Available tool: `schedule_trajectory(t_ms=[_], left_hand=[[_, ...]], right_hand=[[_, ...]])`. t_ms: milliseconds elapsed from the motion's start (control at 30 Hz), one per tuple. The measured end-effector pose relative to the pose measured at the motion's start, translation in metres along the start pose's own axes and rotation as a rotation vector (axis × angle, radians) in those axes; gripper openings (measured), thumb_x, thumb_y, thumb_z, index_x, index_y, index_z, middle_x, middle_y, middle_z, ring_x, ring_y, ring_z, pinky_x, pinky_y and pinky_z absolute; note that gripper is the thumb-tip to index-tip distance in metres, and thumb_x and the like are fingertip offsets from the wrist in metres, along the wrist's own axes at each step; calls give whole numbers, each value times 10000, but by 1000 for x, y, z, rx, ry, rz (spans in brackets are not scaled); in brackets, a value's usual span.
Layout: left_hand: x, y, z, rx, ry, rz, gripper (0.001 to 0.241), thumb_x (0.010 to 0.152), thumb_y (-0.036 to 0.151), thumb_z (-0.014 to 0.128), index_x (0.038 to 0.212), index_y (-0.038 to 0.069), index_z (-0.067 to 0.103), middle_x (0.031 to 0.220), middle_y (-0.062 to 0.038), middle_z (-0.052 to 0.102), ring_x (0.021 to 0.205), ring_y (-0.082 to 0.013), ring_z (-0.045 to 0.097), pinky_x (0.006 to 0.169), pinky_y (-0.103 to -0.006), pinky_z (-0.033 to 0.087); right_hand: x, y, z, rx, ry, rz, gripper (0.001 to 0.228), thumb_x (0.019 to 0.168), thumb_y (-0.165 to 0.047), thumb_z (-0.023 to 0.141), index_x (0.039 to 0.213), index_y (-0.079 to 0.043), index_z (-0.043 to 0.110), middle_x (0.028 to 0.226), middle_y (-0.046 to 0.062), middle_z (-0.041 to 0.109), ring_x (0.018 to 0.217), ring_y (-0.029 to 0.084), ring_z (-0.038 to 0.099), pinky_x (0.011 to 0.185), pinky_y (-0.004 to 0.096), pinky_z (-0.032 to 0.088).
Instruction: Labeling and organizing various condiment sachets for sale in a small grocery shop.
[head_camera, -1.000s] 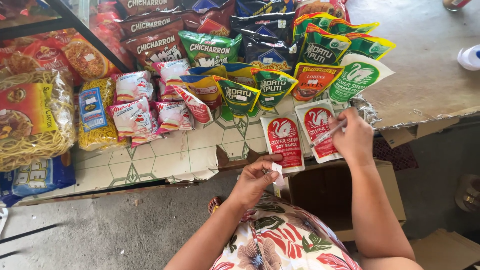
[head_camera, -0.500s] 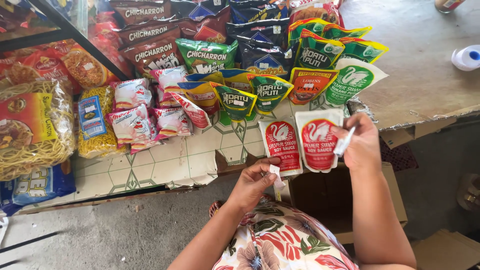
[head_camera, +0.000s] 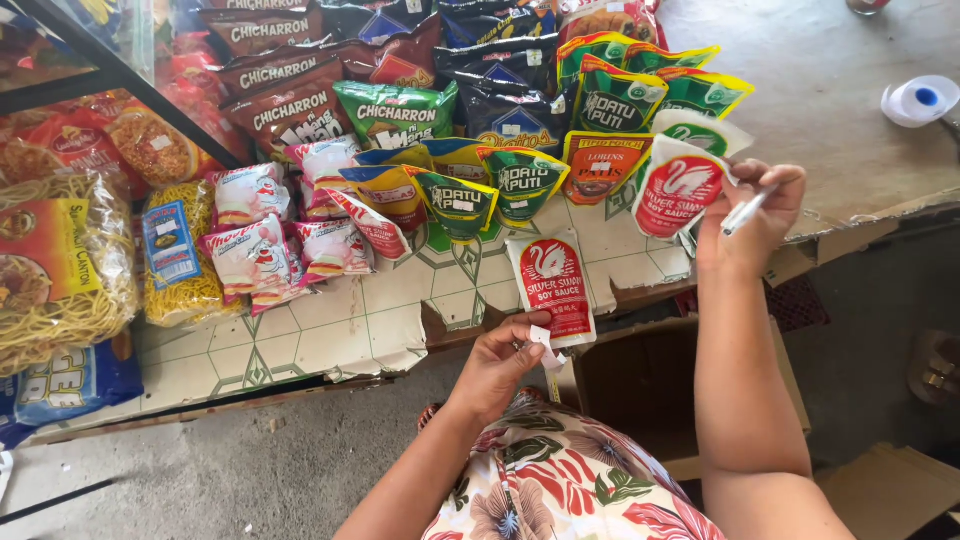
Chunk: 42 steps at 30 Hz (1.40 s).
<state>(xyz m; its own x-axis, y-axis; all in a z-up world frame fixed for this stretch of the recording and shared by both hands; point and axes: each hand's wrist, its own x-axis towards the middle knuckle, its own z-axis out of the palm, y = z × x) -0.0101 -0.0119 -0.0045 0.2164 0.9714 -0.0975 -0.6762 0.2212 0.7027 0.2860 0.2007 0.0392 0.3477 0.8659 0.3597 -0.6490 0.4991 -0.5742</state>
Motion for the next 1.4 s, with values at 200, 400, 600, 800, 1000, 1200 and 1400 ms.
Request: schedule_trajectory(t_ms=[200, 400, 600, 800, 1000, 1200, 1400], left_hand=[[-3, 2, 1, 36, 9, -2, 83, 928, 90, 760, 1006, 70, 740, 1423, -95, 580, 1238, -195, 576, 1043, -377, 477], [-1, -3, -2, 56, 1, 19, 77, 931, 85, 768, 1003, 77, 741, 1412, -101, 587, 1234, -204, 576, 1063, -382, 461], [-2, 1, 1, 45, 9, 15, 82, 925, 76, 767, 1002, 79, 740, 1411, -96, 588, 1239, -200, 575, 1062, -378, 464], [-4, 1, 0, 47, 7, 0, 64, 924, 77, 768, 970, 85, 725, 1418, -84, 584, 1257, -197, 573, 1078, -376, 463], [-8, 9, 0, 125, 15, 1, 66, 906, 84, 769, 964, 69, 741, 1378, -99, 604, 1221, -200, 593, 1059, -378, 474], [-22, 12, -15, 99, -7, -35, 79, 896, 85, 782, 958, 51, 747, 1353, -101, 602, 1196, -207, 603, 1053, -390, 494], [-29, 13, -27, 145, -127, -19, 91, 918, 81, 775, 992, 34, 749, 1361, -98, 590, 1210, -193, 594, 1055, -374, 486]], right_hand=[[-10, -23, 19, -131, -43, -19, 449, 914, 253, 700, 1051, -119, 488, 1164, 167, 676, 1077, 271, 695, 1021, 399, 604], [-17, -24, -7, -339, -119, -50, 532, 930, 275, 776, 1113, -126, 477, 1251, 196, 677, 1166, 234, 664, 1092, 377, 569], [-34, -31, 7, -273, 110, 20, 451, 931, 167, 746, 1053, -146, 446, 1227, 146, 674, 1051, 218, 675, 849, 320, 558], [-135, -22, 17, -992, -266, 56, 170, 1079, -99, 665, 946, -108, 558, 878, 80, 701, 762, 156, 697, 711, 289, 592], [-122, 29, 52, -1121, -466, 236, 250, 927, -126, 766, 1051, -39, 568, 1172, 138, 729, 858, 136, 728, 696, 247, 568], [-103, 43, 44, -513, -62, 857, 302, 833, -82, 796, 979, -130, 536, 886, 17, 671, 596, 138, 607, 426, 259, 394], [-101, 37, 43, -475, -151, 801, 304, 856, -32, 827, 1036, -87, 588, 889, 8, 660, 756, 110, 639, 625, 234, 504]])
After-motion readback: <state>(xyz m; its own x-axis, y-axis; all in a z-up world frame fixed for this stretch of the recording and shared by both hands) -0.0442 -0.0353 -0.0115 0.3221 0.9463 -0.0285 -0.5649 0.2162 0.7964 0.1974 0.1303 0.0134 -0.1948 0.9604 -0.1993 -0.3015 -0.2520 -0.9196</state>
